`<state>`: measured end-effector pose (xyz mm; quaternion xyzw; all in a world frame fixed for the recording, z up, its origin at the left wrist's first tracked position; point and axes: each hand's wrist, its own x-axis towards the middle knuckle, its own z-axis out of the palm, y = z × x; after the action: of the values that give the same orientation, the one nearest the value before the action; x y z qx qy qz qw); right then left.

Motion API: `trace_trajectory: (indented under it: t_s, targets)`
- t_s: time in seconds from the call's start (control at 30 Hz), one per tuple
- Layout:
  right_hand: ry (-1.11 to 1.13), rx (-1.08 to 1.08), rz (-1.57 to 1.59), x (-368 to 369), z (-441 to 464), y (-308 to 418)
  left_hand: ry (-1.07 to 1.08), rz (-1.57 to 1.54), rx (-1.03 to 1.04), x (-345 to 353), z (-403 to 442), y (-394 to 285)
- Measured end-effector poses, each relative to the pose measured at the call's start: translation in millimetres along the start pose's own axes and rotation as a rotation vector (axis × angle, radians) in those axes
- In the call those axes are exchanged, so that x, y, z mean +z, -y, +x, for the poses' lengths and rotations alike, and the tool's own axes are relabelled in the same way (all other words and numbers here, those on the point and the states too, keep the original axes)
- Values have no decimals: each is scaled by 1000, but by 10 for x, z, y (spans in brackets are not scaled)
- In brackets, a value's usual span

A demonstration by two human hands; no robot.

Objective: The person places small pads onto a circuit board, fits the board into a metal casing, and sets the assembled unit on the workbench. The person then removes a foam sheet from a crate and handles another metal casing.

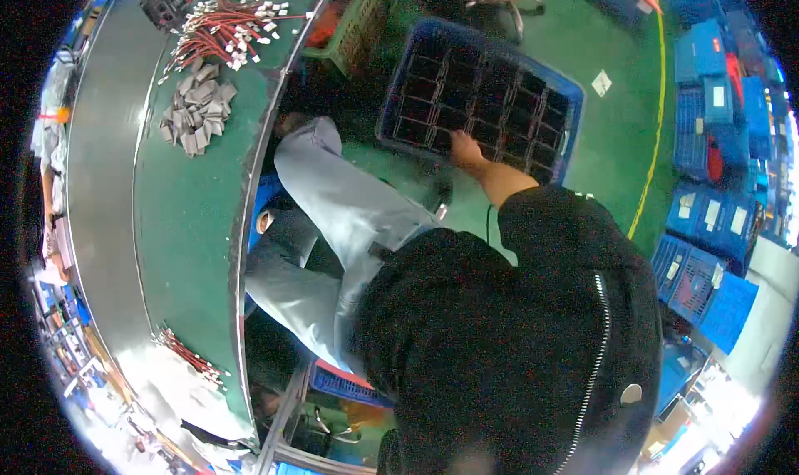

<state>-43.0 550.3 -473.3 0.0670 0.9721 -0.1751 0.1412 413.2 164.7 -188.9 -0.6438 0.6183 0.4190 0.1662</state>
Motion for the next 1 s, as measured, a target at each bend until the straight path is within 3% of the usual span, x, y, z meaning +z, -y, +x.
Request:
trace_trajectory:
  t_s: [0.07, 0.13, 0.17, 0.27, 0.4, 0.47, 0.5, 0.53, 0.6, 0.63, 0.73, 0.77, 0.83, 0.9, 0.93, 1.0]
  targets:
    - [40, -43, -36, 164, 74, -36, 28, 57, -16, -43, -172, 109]
    - [249, -77, -113, 6, 164, 83, 56, 101, -23, -90, -310, 195]
    - [516, 14, -133, -215, 183, 289, 68, 116, -25, -96, -345, 222]
    - [673, -92, -185, -280, 243, 320, 87, 156, -21, -152, -454, 284]
    - [485, -265, -214, -153, 319, 204, 73, 227, 53, -328, -395, 255]
    - [592, -441, -390, 141, 586, 42, 33, 305, 135, -414, -248, 108]
    - [578, -453, -395, 199, 700, -129, -2, 367, 185, -485, -122, 10]
    - [750, -649, -259, 211, 863, -333, -40, 421, 234, -549, 21, -118]
    - [753, -603, -259, -3, 804, 4, -141, 567, 331, -759, 351, -397]
    - [575, -356, -380, -63, 454, 222, -198, 642, 375, -872, 500, -536]
    - [484, -263, -372, -264, 394, 341, -454, 946, 460, -1125, 632, -888]
    - [457, -205, -368, -367, 422, 386, -410, 841, 476, -1089, 333, -1354]
    - [518, -392, -617, -989, 284, 579, -377, 715, 486, -1036, -51, -1959]
    - [267, -469, -461, -1449, 147, 509, -90, 625, 832, -968, -189, -2293]
    - [54, -551, -311, -1937, -103, 735, -110, 598, 841, -946, -227, -2441]
    - [-281, -650, -34, -2969, -577, 1211, 484, 429, 796, -879, -311, -2741]
